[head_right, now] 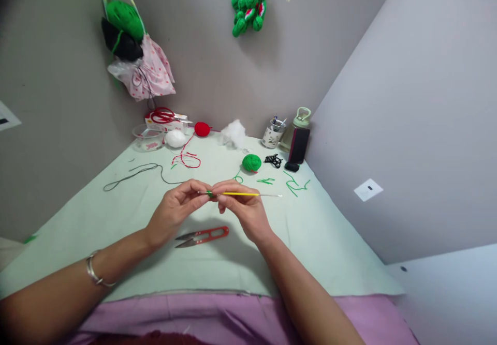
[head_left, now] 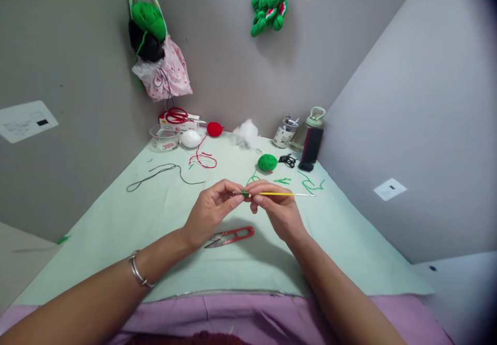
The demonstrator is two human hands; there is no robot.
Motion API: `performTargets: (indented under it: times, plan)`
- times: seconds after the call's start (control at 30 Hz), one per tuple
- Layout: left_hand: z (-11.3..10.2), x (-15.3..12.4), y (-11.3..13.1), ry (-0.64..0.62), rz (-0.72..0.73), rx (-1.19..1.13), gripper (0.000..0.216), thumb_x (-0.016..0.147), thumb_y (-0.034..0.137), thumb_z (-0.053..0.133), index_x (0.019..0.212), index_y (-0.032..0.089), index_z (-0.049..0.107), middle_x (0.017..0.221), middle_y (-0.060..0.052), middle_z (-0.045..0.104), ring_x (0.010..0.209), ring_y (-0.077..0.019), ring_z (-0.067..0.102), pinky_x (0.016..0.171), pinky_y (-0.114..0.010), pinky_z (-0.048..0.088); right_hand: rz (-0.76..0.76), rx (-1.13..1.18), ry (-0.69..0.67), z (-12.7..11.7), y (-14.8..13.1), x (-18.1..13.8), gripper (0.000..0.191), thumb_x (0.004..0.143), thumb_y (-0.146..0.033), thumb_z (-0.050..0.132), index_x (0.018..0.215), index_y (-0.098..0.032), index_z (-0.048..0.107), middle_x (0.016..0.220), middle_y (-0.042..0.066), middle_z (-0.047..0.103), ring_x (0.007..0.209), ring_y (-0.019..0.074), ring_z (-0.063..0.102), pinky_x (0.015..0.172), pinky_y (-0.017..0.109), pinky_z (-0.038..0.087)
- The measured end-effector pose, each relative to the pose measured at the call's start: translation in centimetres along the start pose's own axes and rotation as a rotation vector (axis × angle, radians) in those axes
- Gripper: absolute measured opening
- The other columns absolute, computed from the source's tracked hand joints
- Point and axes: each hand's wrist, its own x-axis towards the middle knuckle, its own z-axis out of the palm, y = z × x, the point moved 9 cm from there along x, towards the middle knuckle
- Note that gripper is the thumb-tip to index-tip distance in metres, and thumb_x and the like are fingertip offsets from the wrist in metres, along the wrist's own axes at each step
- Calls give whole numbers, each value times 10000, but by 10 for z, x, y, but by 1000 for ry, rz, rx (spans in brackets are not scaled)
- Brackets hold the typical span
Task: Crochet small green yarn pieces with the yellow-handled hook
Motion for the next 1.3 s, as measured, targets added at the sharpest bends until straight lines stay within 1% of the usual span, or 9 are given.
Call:
performTargets:
  times: [0.17,0.5,0.8,0.9,0.93,1.07,1.13,1.2,1.3]
  plan:
    - [-5,4,-13,21,-63,-23,193,863,354,804,845,190,703,937,-32,728,1008,-232,722,994,-384,526,48,-13,49,-6,5,-1,184,935,-412,734,973,-267,839,940,39,749,634,119,577,634,310,517]
    - [-16,8,-36,42,-172,-23,248,834,383,830,836,185,680,960,-24,711,1009,-237,734,985,-385,491,61,0,213,-20,6,2,159,885,-389,789,918,-236,815,885,21,760,595,92,589,594,266,534]
    - [-14,9,-38,25,-180,-78,247,818,378,849,817,185,695,937,-25,703,994,-238,731,1001,-405,488,-152,-276,312,-20,-17,-6,93,902,-309,763,905,-230,811,961,32,750,750,140,689,722,315,592]
    - [-15,8,-41,41,-186,-96,245,814,368,852,809,180,693,956,-30,704,992,-232,727,1028,-420,484,-174,-307,368,-23,-21,-8,150,958,-344,686,988,-221,768,904,26,762,663,120,646,663,304,566]
    - [-16,8,-42,49,-186,-104,243,818,365,849,810,180,691,970,-31,706,995,-228,726,1043,-425,480,-147,-304,369,-24,-19,-7,176,958,-348,683,1068,-224,744,832,8,753,600,110,606,608,289,541]
    - [-19,9,-44,74,-179,-144,230,836,363,834,829,185,689,995,-31,721,1020,-215,722,1099,-439,463,15,-260,267,-22,-5,-2,537,889,-297,746,1400,-254,587,567,-99,608,471,105,497,474,243,439]
    - [-20,10,-43,86,-177,-167,238,826,367,841,827,187,687,993,-32,731,1032,-218,722,1115,-445,460,58,-225,187,-18,-1,0,430,894,-293,725,1316,-242,665,581,-81,629,487,108,535,499,252,470]
    - [-21,10,-42,99,-180,-185,246,813,371,848,823,187,685,996,-37,743,1042,-226,724,1125,-455,457,71,-155,131,-14,-1,1,239,923,-315,667,1119,-215,759,686,-19,721,537,116,602,568,285,532]
    - [-22,11,-40,121,-185,-203,246,801,365,852,814,184,685,1017,-47,755,1071,-238,721,1142,-464,443,60,-12,95,-12,-4,1,232,930,-305,598,1042,-213,780,912,50,809,652,146,694,678,337,592]
